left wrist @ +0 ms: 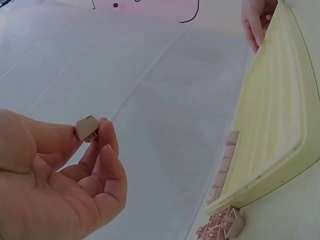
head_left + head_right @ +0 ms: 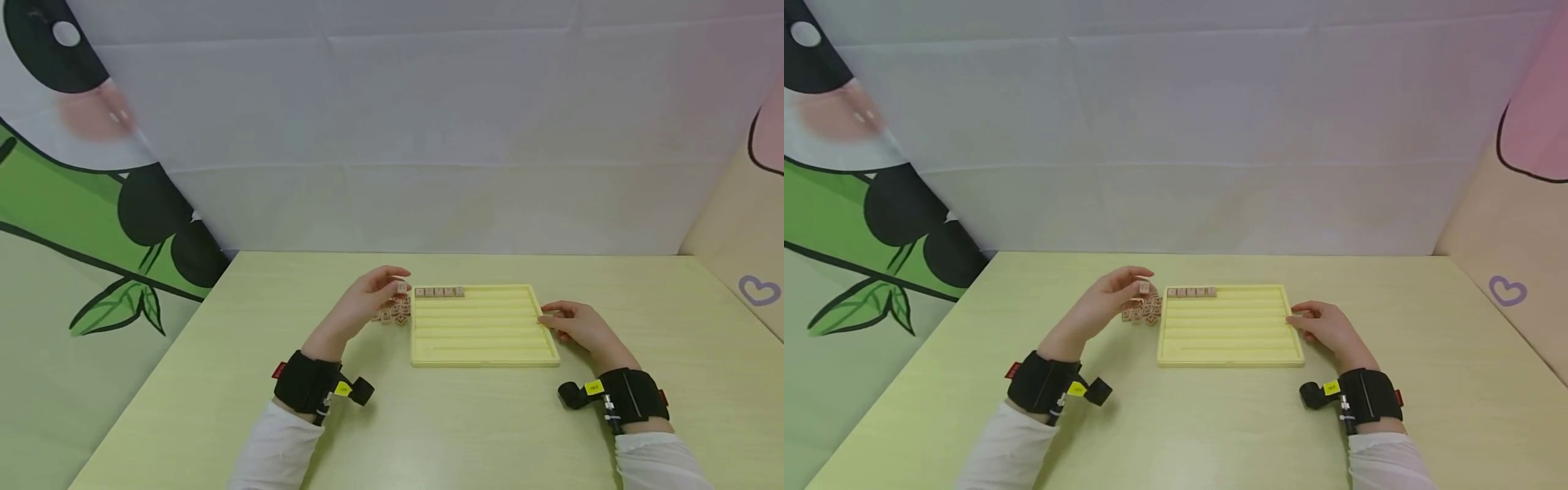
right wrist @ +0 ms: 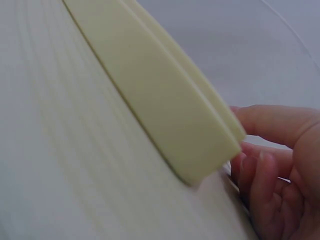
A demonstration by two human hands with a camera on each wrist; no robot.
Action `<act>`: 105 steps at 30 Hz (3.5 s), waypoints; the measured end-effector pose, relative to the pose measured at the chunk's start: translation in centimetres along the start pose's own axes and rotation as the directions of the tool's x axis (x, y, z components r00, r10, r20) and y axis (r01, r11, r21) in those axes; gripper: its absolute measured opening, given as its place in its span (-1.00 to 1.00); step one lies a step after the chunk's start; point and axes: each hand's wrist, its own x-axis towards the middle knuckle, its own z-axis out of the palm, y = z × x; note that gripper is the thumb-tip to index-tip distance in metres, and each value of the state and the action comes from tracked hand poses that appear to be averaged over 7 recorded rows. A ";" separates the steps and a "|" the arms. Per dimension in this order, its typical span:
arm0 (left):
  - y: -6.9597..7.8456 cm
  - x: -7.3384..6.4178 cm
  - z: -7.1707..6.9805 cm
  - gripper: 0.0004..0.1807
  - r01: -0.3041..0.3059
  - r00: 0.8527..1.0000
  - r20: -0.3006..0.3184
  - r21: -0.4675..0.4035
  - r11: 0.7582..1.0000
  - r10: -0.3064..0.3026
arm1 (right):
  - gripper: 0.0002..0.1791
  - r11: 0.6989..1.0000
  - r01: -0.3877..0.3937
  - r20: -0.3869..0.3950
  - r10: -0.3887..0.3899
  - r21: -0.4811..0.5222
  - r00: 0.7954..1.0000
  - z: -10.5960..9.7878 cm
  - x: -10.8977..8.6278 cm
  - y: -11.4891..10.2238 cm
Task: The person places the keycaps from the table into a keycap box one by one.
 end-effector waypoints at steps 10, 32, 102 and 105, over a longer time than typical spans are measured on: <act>-0.1 -0.1 0.3 -0.72 -0.018 0.999 -0.035 -0.147 0.989 0.013 | -0.37 0.999 0.025 0.004 -0.025 -0.025 1.000 0.0 0.1 0.0; -0.1 -0.3 1.1 -0.67 -0.092 0.983 -0.167 -0.061 0.994 0.080 | -0.38 0.999 0.048 -0.012 -0.048 -0.002 0.999 0.2 0.0 0.2; -0.3 9.5 10.8 -0.46 -0.062 0.998 0.049 0.941 0.333 0.047 | -0.37 0.998 0.034 -0.030 -0.036 -0.052 0.999 1.8 -0.9 0.4; -0.2 9.6 10.9 -0.46 -0.064 0.998 0.054 0.947 0.315 0.040 | -0.38 0.998 0.037 -0.027 -0.039 -0.051 0.999 1.7 -1.0 0.4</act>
